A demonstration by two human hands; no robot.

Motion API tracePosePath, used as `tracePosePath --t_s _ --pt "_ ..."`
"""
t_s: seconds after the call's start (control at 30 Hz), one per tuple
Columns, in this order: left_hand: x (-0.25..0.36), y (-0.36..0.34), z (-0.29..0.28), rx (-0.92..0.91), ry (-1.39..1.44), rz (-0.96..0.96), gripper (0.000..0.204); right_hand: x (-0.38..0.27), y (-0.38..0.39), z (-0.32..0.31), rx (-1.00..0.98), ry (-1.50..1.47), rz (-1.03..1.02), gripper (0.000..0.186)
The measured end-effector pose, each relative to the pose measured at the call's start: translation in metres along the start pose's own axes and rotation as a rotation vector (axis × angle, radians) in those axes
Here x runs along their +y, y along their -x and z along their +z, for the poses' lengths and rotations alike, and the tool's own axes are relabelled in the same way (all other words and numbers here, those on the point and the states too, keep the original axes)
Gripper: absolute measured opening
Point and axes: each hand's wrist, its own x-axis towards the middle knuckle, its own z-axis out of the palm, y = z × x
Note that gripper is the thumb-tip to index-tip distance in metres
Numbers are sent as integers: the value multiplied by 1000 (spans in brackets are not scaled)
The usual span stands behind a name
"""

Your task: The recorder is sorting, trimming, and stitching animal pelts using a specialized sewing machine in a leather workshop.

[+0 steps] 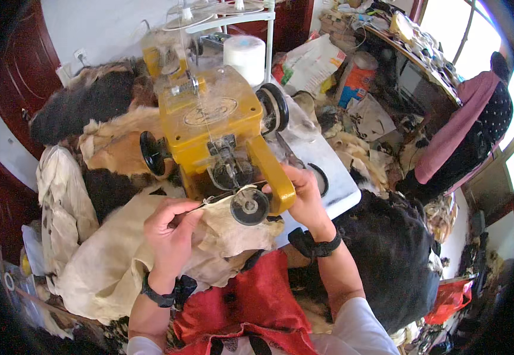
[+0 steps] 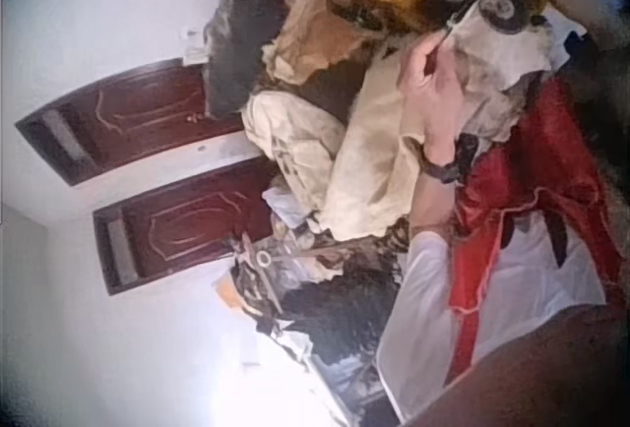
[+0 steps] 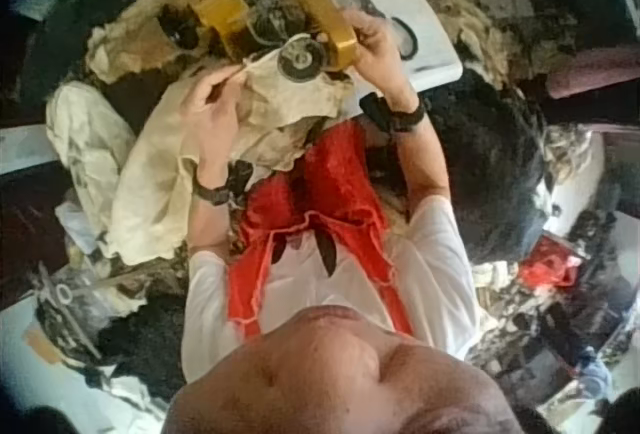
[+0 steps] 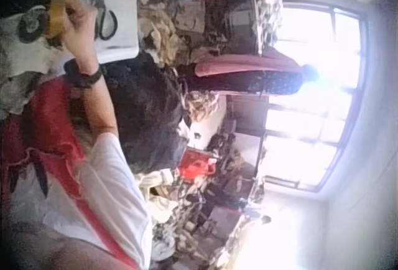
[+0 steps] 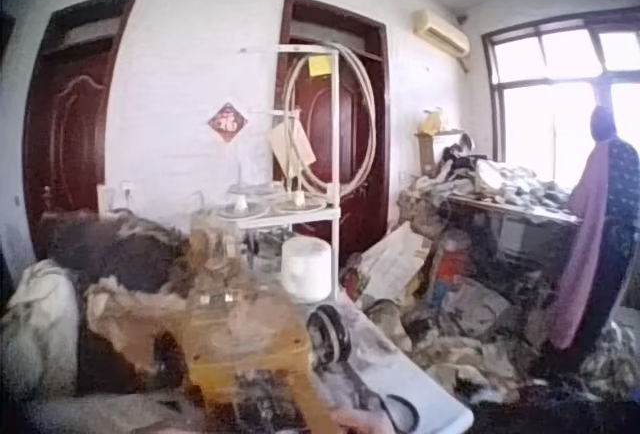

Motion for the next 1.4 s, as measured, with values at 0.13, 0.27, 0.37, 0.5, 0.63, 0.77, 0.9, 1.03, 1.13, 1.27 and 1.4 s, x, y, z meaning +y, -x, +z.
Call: tracePosePath --t_s 0.13,0.27,0.37,0.5,0.63,0.77,0.9,1.03,1.13,1.27,1.4 --pt "-5 1 -2 13 20 13 15 0 -2 7 6 131 -85 5" --pt "-9 -1 8 28 -59 199 17 9 9 1 109 152 -108 8" --pt "-7 -4 13 24 -35 226 20 10 10 -4 136 155 -77 8" --pt "-4 -11 18 17 -70 309 21 11 10 -10 159 189 -10 4" --pt "-4 -15 32 82 -63 362 19 1 11 -16 180 200 2 3" --pt "1 -9 41 51 -25 253 21 1 10 -21 218 175 100 1" --pt "-5 -5 43 64 -18 97 17 1 7 -22 223 179 107 1" --pt "5 0 29 56 -399 237 17 2 9 -22 215 200 46 2" --pt "-2 -2 31 75 -319 314 15 1 8 -24 220 206 77 2" --pt "-4 -15 21 -51 -194 215 13 5 7 -22 218 202 86 2" --pt "7 -29 21 -166 -203 210 12 8 12 -28 235 202 123 4"
